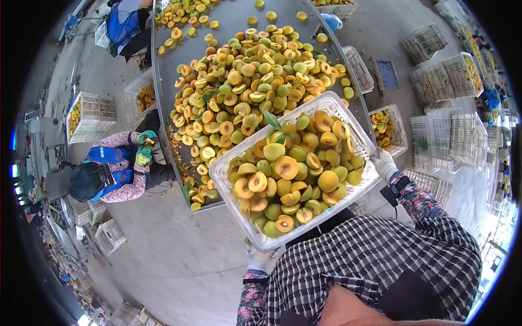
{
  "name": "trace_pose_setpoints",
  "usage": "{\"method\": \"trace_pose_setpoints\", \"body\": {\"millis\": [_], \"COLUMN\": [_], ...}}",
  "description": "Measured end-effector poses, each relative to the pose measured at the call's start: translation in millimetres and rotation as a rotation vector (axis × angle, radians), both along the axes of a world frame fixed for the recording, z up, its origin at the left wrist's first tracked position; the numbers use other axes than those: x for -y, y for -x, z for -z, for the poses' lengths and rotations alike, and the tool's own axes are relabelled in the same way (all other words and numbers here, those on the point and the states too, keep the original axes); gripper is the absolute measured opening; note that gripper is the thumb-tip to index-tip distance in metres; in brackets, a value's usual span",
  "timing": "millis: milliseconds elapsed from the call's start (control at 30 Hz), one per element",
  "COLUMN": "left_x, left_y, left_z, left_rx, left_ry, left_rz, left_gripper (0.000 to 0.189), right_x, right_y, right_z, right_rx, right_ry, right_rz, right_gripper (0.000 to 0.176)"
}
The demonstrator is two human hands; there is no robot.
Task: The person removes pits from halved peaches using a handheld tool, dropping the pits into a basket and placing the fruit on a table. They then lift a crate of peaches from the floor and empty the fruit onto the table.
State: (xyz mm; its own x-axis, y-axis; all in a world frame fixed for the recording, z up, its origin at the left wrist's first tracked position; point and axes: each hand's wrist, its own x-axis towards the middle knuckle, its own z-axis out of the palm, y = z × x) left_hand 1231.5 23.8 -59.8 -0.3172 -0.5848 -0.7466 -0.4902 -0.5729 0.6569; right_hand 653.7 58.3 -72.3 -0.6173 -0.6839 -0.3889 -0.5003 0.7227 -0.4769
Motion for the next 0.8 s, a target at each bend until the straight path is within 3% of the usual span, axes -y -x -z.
{"method": "trace_pose_setpoints", "body": {"millis": [67,167,233,267,367,400,433,467,500,600,633,700,767,800], "left_x": [45.4,125.4,170.9,192.0,253.8,272.0,292.3,309.6,323.0,352.1,354.3,349.0,332.0,309.0], "left_y": [-0.3,4.0,-5.2,-13.2,-31.1,-15.6,-2.3,10.7,19.5,46.4,57.9,66.0,56.0,42.7], "left_z": [-25.0,-79.3,-96.3,-92.1,-69.5,-85.1,-103.0,-116.7,-120.5,-120.3,-119.4,-116.9,-97.0,-84.6], "left_rx": [-0.018,-0.044,0.102,0.077,-0.001,0.001,0.003,0.007,0.063,0.184,0.199,0.156,0.039,-0.211], "left_ry": [0.112,0.204,0.744,0.734,0.694,0.643,0.595,0.545,0.545,0.582,0.619,0.649,0.625,0.509], "left_rz": [0.106,0.083,0.453,0.425,0.354,0.364,0.372,0.377,0.395,0.431,0.409,0.286,0.094,-0.168], "left_gripper": [0.06,0.061,0.064,0.064,0.064,0.063,0.062,0.062,0.059,0.049,0.045,0.042,0.045,0.055], "right_x": [-0.8,11.5,21.5,24.3,50.2,68.4,66.6,82.6,120.1,184.8,179.1,171.7,158.6,147.5], "right_y": [-7.6,-28.8,-42.8,-48.6,-39.8,-43.7,-15.5,-5.0,-18.8,-13.2,36.8,61.7,24.0,-0.1], "right_z": [-7.7,-43.1,-64.4,-72.5,-69.1,-79.9,-39.5,-42.1,-77.0,-101.6,-32.6,-3.7,-47.6,-57.7], "right_rx": [-0.041,-0.004,0.09,0.052,0.184,0.032,-0.074,-0.181,0.326,0.562,0.697,0.433,0.147,0.248], "right_ry": [-0.042,-0.174,-0.184,-0.169,-0.318,-0.315,-0.277,-0.18,-0.218,0.013,0.037,0.124,0.307,0.407], "right_rz": [-0.043,-0.07,-0.033,-0.085,-0.04,-0.149,-0.372,-0.522,0.191,0.408,0.444,0.274,0.195,0.348], "right_gripper": [0.033,0.032,0.036,0.029,0.03,0.029,0.025,0.022,0.023,0.031,0.035,0.04,0.043,0.044]}}
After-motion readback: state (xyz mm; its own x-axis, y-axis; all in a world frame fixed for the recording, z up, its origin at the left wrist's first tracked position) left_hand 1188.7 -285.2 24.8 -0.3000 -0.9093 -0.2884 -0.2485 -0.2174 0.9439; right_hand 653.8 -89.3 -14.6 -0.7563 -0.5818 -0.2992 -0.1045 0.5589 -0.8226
